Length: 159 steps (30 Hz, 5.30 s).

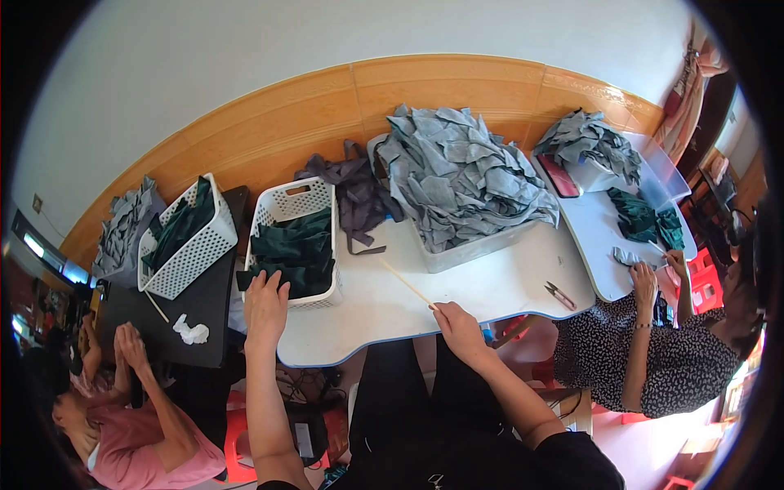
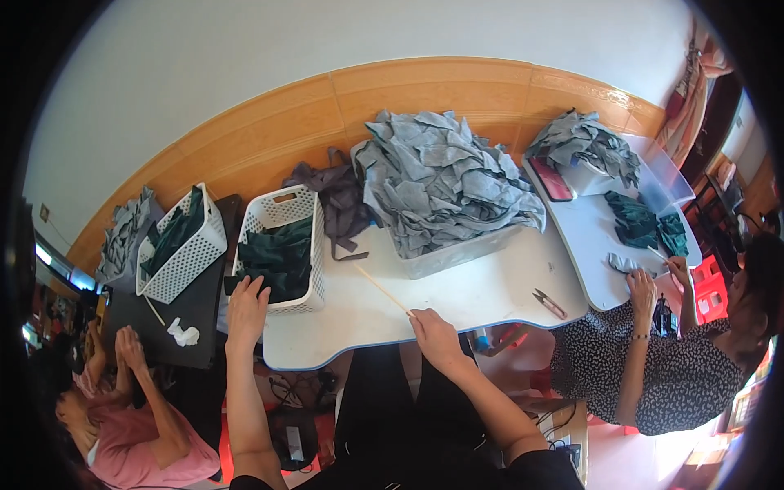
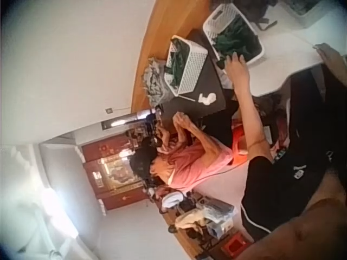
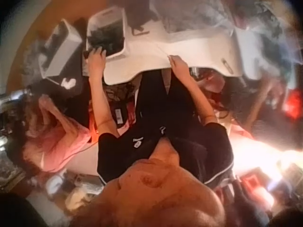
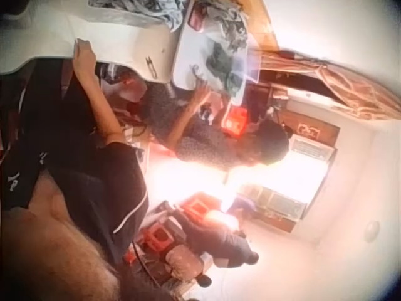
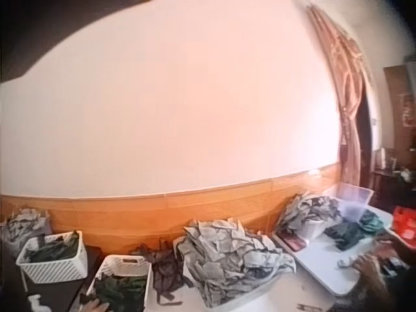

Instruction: Turning green fabric tubes right-side out using a wooden stick.

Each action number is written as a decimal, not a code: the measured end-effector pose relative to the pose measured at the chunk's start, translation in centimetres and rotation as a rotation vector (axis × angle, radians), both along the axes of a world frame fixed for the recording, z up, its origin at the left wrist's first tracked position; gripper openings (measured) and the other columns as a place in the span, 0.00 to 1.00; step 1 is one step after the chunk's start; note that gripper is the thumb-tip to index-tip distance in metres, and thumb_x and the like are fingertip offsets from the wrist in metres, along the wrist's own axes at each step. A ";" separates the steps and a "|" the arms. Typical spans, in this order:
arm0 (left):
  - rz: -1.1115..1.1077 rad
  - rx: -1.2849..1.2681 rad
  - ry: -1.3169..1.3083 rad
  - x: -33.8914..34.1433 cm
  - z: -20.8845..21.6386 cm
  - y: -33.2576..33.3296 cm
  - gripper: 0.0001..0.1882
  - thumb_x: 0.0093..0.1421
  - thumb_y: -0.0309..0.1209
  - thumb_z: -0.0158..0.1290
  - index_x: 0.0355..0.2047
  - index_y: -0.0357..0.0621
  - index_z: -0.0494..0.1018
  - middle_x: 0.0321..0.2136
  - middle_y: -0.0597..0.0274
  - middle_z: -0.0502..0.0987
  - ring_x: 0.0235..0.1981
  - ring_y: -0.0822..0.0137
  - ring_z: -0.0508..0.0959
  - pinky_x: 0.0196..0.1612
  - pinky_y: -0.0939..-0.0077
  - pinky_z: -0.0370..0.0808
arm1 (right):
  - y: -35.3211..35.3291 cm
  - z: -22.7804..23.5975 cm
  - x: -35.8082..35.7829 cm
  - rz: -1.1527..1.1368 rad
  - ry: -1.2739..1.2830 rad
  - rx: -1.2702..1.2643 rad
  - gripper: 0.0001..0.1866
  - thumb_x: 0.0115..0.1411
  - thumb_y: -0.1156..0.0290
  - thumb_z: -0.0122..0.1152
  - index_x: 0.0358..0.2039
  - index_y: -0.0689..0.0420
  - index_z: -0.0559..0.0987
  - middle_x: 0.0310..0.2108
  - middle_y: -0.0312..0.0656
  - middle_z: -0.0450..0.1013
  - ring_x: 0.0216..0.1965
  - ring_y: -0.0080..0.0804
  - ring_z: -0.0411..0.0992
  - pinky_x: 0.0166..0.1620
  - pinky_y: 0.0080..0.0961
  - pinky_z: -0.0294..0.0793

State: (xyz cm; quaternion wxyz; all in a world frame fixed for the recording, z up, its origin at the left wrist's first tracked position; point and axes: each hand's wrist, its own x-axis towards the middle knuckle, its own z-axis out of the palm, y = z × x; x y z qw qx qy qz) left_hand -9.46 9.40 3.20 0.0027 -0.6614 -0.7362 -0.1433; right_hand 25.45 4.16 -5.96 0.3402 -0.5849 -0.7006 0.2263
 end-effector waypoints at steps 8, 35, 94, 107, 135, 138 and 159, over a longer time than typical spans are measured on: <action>-0.151 0.290 -0.293 4.3 1.5 -3.2 0.18 0.59 0.28 0.54 0.50 0.34 0.72 0.57 0.42 0.66 0.59 0.46 0.65 0.61 0.60 0.60 | 4.1 -3.1 2.2 -0.049 -0.404 0.317 0.13 0.52 0.70 0.59 0.40 0.55 0.78 0.34 0.38 0.71 0.40 0.36 0.71 0.42 0.33 0.72; -0.551 0.002 -0.805 17.4 -5.1 -17.4 0.08 0.58 0.23 0.53 0.38 0.36 0.78 0.38 0.50 0.79 0.41 0.55 0.80 0.45 0.69 0.76 | 22.6 14.8 20.4 -0.231 -0.146 0.295 0.10 0.45 0.64 0.63 0.25 0.56 0.84 0.25 0.50 0.78 0.29 0.46 0.78 0.37 0.37 0.76; -0.245 0.004 -1.248 18.9 -7.7 -9.9 0.06 0.58 0.25 0.58 0.28 0.34 0.75 0.24 0.64 0.74 0.23 0.75 0.72 0.28 0.82 0.69 | -4.5 -1.0 -2.1 -0.130 0.707 -0.418 0.06 0.55 0.72 0.62 0.29 0.61 0.75 0.23 0.35 0.73 0.26 0.17 0.68 0.31 0.18 0.69; 0.038 -0.332 -2.068 18.3 -10.6 -9.9 0.10 0.61 0.29 0.56 0.41 0.42 0.72 0.34 0.65 0.76 0.34 0.71 0.75 0.40 0.75 0.72 | -4.5 -2.2 -1.7 0.045 0.831 -0.291 0.06 0.58 0.79 0.57 0.36 0.62 0.78 0.31 0.29 0.70 0.32 0.16 0.66 0.37 0.15 0.66; 0.044 -0.507 -2.072 19.4 -9.3 -11.3 0.08 0.60 0.30 0.56 0.38 0.39 0.76 0.33 0.63 0.78 0.33 0.72 0.78 0.38 0.77 0.74 | -5.7 -0.6 -2.6 -0.003 0.804 -0.304 0.12 0.57 0.81 0.53 0.42 0.62 0.77 0.39 0.35 0.70 0.40 0.19 0.68 0.45 0.17 0.67; 0.064 -0.643 -2.030 19.5 -9.3 -11.9 0.09 0.59 0.31 0.58 0.36 0.38 0.76 0.29 0.64 0.78 0.27 0.73 0.77 0.32 0.79 0.74 | -5.6 -0.5 -2.6 0.062 0.852 -0.259 0.13 0.55 0.83 0.53 0.41 0.61 0.78 0.39 0.36 0.70 0.42 0.22 0.69 0.47 0.18 0.67; -0.111 0.083 -1.446 23.1 -11.8 -12.0 0.10 0.66 0.29 0.47 0.44 0.37 0.67 0.34 0.57 0.74 0.36 0.69 0.74 0.40 0.76 0.71 | -4.8 -3.7 -3.5 -0.270 0.501 -0.146 0.14 0.47 0.79 0.60 0.37 0.61 0.80 0.30 0.42 0.71 0.33 0.33 0.70 0.38 0.24 0.70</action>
